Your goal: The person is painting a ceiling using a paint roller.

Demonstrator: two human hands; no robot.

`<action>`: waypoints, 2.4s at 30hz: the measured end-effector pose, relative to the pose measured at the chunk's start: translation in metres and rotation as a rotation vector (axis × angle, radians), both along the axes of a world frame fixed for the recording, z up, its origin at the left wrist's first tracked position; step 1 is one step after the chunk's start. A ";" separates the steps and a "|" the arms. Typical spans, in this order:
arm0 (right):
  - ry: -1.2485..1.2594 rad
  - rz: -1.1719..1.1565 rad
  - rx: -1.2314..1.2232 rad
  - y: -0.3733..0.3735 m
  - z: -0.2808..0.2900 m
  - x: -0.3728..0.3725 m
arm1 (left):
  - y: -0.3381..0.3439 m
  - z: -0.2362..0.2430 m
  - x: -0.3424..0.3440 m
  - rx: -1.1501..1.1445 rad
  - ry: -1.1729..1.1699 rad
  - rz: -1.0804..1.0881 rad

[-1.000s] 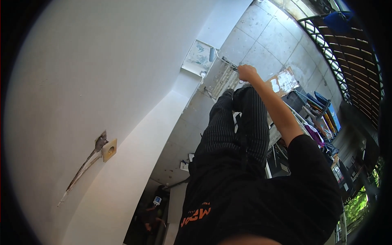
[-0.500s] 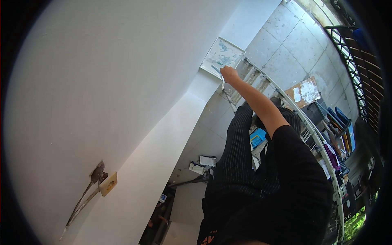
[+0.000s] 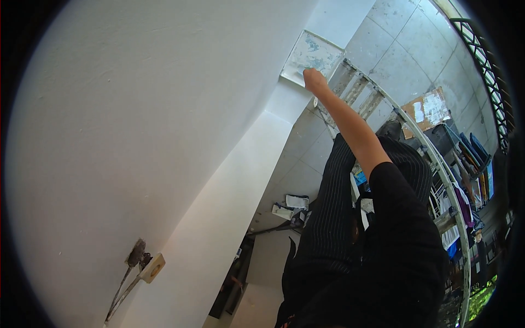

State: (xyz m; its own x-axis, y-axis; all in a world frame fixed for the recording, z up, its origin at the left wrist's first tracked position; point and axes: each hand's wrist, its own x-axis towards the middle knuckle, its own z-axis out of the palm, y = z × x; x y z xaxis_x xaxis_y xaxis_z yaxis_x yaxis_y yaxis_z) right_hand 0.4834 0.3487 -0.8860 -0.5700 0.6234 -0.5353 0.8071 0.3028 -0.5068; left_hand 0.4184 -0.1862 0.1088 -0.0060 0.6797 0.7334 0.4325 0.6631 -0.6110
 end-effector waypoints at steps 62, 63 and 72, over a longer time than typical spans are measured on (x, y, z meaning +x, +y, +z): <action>0.182 -0.144 0.257 0.065 0.509 0.341 | 0.112 -0.141 0.023 0.560 0.088 0.011; 0.127 -0.120 0.248 0.066 0.525 0.347 | 0.111 -0.140 0.023 0.563 0.091 0.029; 0.238 -0.129 0.106 0.080 0.724 0.393 | 0.118 -0.141 0.029 0.647 0.126 0.136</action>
State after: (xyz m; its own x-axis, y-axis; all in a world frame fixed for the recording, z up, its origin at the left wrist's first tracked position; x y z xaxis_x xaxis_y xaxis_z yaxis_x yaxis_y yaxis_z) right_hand 0.8765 0.4288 -0.1620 -0.5839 0.7442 -0.3243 0.7046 0.2662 -0.6578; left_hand 0.4478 -0.0682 -0.0320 0.0517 0.1027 0.9934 0.2710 0.9559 -0.1129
